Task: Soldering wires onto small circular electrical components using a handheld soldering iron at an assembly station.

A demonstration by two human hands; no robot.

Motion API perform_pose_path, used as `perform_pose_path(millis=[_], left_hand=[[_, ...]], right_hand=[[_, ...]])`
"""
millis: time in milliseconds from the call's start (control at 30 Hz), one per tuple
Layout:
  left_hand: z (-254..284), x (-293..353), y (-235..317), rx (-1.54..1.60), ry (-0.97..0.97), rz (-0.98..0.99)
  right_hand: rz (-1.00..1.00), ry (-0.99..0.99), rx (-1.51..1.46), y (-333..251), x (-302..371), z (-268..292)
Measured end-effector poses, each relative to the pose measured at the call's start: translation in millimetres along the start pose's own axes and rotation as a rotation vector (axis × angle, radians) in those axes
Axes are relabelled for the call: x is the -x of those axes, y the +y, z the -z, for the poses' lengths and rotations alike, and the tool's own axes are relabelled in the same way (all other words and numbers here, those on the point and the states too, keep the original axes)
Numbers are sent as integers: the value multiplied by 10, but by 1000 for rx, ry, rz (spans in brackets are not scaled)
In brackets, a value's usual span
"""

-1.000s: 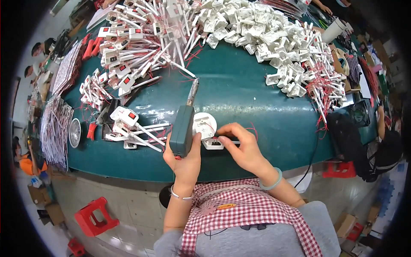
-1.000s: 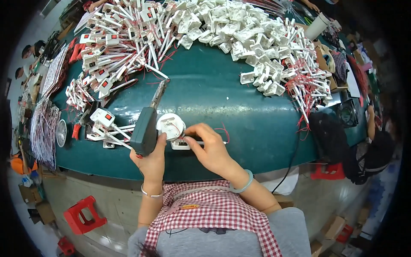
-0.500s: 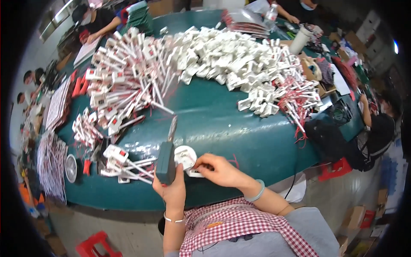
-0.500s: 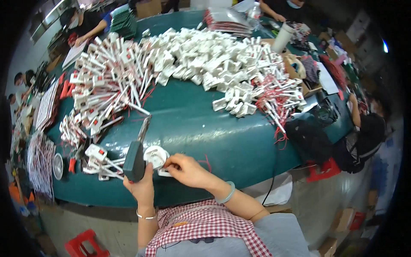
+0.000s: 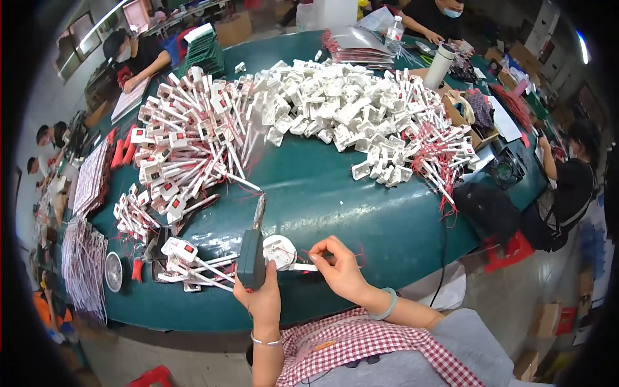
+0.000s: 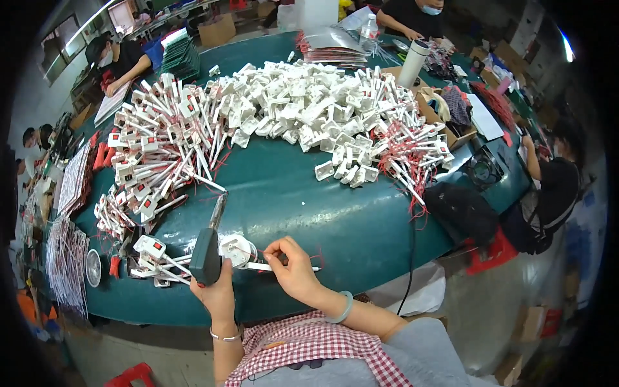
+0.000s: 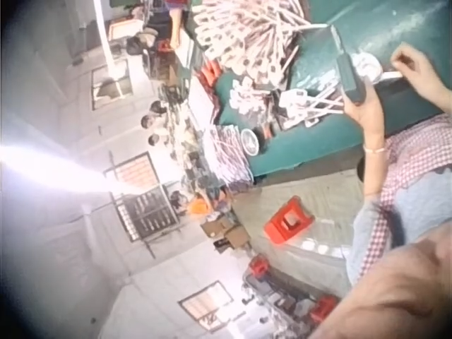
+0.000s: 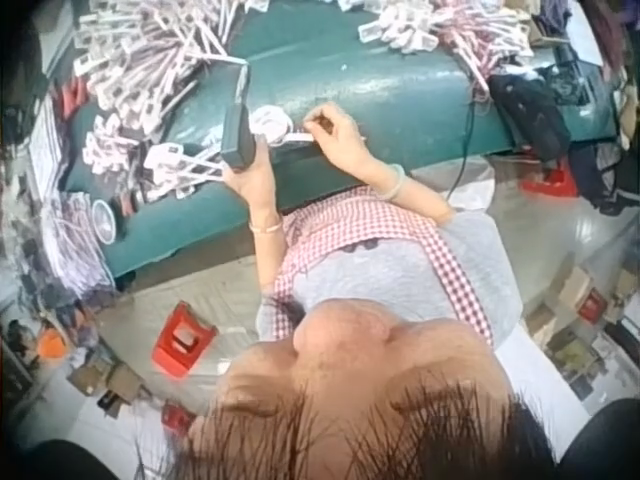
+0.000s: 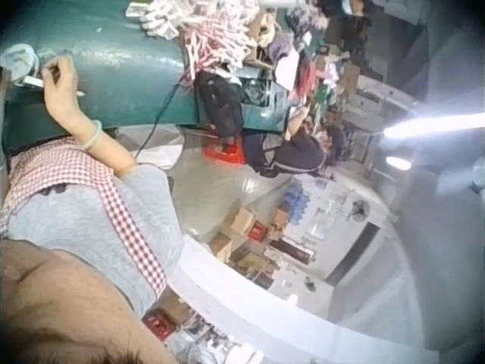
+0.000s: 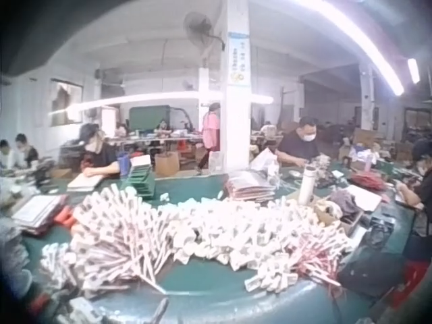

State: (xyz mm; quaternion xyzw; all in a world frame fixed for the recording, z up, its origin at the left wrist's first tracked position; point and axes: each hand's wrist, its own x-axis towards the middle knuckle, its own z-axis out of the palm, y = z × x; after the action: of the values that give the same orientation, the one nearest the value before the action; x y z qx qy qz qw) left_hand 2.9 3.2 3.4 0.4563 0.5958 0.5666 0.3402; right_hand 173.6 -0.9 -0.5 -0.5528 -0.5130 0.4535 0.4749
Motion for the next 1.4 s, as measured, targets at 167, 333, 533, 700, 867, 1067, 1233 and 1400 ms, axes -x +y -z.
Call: perform_pose_path(millis=[167, 333, 533, 700, 867, 1067, 1233, 1400], left_hand=[[-42, -10, 21, 17, -15, 18], [-56, -62, 94, -52, 12, -101], [6, -59, 12, 74, -7, 18], [17, -35, 85, 119, -38, 10], [5, -72, 93, 107, -52, 0], [14, -109, 49, 129, -70, 36], [16, -99, 70, 103, -90, 77], [8, -79, 79, 115, -73, 95]], right_hand=[[206, 7, 41, -135, -46, -32], [282, -108, 127, -354, -223, -6], [111, -360, 209, -568, -354, 124], [186, -530, 176, -511, -393, 170], [432, -469, 53, -403, -431, 98], [524, -578, 277, -452, -444, 132], [382, -494, 342, -491, -427, 111], [448, -419, 402, -522, -416, 93]])
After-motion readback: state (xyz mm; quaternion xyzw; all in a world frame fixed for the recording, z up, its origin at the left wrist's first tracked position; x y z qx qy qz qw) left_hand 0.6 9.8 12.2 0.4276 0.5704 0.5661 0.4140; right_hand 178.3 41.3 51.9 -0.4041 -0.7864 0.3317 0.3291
